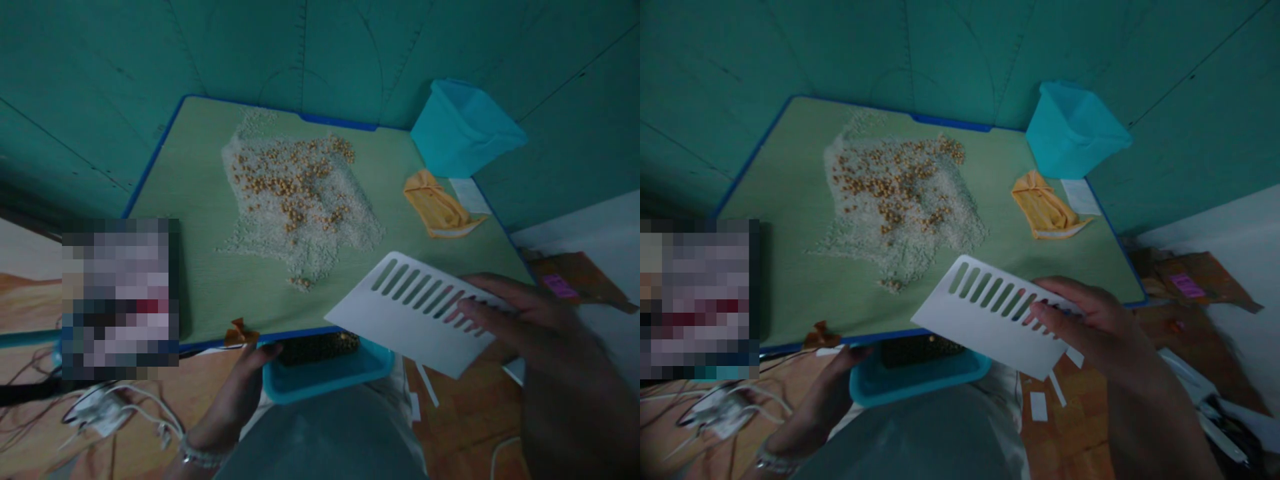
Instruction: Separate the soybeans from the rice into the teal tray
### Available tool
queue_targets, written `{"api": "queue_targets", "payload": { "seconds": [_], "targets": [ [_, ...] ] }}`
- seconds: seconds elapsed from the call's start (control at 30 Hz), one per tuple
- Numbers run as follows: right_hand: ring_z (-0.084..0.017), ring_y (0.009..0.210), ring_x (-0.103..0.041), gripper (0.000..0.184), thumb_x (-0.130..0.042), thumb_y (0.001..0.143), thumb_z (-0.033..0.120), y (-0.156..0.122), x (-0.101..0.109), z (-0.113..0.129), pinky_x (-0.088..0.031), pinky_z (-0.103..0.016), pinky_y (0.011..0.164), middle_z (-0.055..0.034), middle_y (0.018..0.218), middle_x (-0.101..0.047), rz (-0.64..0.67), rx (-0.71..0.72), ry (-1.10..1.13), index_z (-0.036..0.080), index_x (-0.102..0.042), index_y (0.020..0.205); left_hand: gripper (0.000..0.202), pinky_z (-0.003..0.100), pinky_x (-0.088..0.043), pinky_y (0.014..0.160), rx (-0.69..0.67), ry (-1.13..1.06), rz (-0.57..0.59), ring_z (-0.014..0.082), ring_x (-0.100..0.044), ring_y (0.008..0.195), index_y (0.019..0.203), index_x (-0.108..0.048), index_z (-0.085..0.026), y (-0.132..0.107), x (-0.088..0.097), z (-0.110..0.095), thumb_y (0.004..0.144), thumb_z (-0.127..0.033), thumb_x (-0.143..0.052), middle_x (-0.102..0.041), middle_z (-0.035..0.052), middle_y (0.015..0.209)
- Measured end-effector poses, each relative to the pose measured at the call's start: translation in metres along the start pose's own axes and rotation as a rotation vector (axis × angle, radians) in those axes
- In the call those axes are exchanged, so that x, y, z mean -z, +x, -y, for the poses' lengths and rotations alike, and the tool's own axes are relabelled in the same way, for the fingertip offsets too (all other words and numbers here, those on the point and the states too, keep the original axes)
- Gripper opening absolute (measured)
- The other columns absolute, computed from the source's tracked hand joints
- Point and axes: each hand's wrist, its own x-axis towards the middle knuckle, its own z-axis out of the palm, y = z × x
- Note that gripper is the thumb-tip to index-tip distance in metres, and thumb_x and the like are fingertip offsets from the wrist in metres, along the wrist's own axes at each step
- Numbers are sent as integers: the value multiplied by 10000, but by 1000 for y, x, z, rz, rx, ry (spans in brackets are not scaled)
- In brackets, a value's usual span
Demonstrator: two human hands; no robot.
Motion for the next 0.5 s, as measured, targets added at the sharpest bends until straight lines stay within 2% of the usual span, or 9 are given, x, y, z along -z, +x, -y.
{"api": "queue_targets", "payload": {
  "seconds": [0.17, 0.37, 0.5],
  "targets": [
    [-171, 571, -628, 148, -732, 696, 372, 15, -2, 7, -486, -264, 505, 35, 654, -699, -54, 20, 49, 294, -709, 819, 287, 397, -306, 1099, -5, -19, -10, 306, -488, 1292, 947, -762, -303, 0, 5, 3, 661, -300, -741, -783, -36, 1100],
    [-143, 589, -607, 167, -709, 747, 371, 42, -15, 15, -465, -227, 500, 29, 690, -691, 83, 52, 94, 279, -696, 886, 319, 407, -297, 1101, -5, -36, -23, 310, -493, 1286, 973, -756, -320, 2, 7, 3, 655, -299, -739, -789, -49, 1079],
    [-141, 556, -592, 166, -684, 764, 354, 44, -26, 26, -450, -229, 484, 14, 676, -686, 155, 33, 88, 240, -687, 884, 323, 459, -293, 1101, 7, -35, -47, 341, -497, 1276, 950, -764, -310, 1, 8, 0, 628, -315, -755, -797, -34, 1054]
  ]
}}
